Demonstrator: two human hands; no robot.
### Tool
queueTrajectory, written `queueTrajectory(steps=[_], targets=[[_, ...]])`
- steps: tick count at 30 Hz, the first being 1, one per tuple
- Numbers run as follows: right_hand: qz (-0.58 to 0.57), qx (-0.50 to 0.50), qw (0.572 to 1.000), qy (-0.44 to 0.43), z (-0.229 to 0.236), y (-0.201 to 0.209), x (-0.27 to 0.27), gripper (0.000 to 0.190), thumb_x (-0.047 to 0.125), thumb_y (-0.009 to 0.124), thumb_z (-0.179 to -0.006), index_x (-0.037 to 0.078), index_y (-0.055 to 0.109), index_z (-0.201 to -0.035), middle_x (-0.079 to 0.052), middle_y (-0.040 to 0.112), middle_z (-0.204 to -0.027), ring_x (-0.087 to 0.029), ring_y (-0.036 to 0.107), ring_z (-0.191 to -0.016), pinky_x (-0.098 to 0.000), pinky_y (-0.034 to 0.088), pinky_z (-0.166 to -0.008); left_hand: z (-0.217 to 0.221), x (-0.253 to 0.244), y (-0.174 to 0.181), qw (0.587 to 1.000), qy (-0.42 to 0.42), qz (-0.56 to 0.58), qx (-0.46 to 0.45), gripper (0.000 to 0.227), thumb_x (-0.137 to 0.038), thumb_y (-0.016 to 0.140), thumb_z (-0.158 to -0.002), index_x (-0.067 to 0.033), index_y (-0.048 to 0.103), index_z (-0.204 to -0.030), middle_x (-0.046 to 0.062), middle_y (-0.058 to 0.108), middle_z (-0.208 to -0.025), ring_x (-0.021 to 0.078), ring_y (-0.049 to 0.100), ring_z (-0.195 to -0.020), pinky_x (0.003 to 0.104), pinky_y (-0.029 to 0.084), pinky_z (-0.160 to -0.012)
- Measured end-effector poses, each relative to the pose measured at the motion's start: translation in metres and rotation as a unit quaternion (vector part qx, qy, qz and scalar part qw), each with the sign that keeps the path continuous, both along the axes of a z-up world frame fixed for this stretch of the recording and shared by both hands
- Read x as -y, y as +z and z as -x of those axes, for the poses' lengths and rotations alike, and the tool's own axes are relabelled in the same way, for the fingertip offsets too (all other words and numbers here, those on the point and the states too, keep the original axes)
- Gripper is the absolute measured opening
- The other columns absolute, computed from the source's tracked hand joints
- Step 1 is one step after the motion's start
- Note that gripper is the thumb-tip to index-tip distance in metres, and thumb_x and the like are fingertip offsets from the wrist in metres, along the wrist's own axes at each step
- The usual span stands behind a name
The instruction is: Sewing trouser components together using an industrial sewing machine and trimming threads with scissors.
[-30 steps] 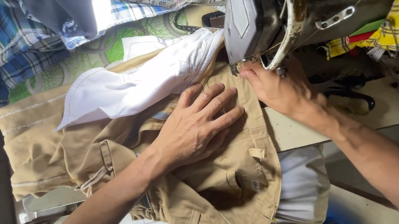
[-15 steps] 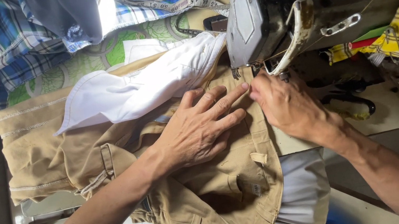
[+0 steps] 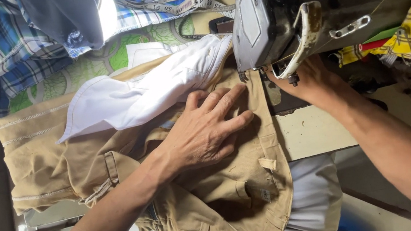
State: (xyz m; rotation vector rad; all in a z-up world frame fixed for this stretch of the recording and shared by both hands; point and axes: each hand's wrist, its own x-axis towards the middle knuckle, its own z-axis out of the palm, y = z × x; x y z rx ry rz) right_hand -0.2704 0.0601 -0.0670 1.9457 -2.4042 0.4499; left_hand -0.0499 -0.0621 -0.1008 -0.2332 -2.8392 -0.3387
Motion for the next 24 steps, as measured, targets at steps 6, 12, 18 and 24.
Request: queueTrajectory(steps=[6,12,18,24], targets=[[0.074,-0.041,0.996,-0.008,-0.005,-0.071,-0.034,0.023,0.024,0.061,-0.104,0.005,0.072,-0.107,-0.014,0.072,-0.106,-0.038,0.071,-0.097,-0.0462,0.059,-0.084,-0.001,0.001,-0.003,1.0,-0.005,0.014,-0.025,0.052,-0.027,0.062,-0.086,-0.0196,0.055,-0.138,0.019,0.049,-0.139,0.0367,0.044,-0.133,0.054,0.034,-0.097],[-0.019,-0.053,0.995,0.078,-0.042,-0.027,-0.057,0.06,0.042,0.038,-0.108,0.007,0.042,-0.157,-0.014,0.039,-0.165,-0.035,0.042,-0.146,-0.0774,0.024,-0.111,-0.004,0.003,-0.004,0.999,-0.018,0.019,-0.043,0.048,-0.025,0.067,-0.09,-0.0165,0.06,-0.136,0.021,0.054,-0.139,0.0366,0.049,-0.133,0.053,0.037,-0.1],[-0.02,-0.057,0.995,0.078,-0.038,-0.029,-0.059,0.06,0.042,0.035,-0.109,0.007,0.042,-0.157,-0.013,0.038,-0.166,-0.035,0.041,-0.146,-0.08,0.018,-0.112,-0.003,0.003,-0.01,0.998,-0.005,0.019,-0.063,0.056,-0.031,0.063,-0.092,-0.0106,0.053,-0.144,0.018,0.057,-0.14,0.0309,0.052,-0.136,0.052,0.034,-0.107],[0.001,-0.078,0.994,0.076,-0.035,-0.034,-0.06,0.062,0.046,0.034,-0.108,0.01,0.043,-0.158,-0.01,0.04,-0.165,-0.034,0.047,-0.142,-0.0796,0.018,-0.112,-0.002,0.006,-0.007,0.999,-0.007,0.019,-0.047,0.055,-0.032,0.06,-0.094,-0.0134,0.053,-0.146,0.015,0.054,-0.146,0.0295,0.049,-0.138,0.056,0.028,-0.106]])
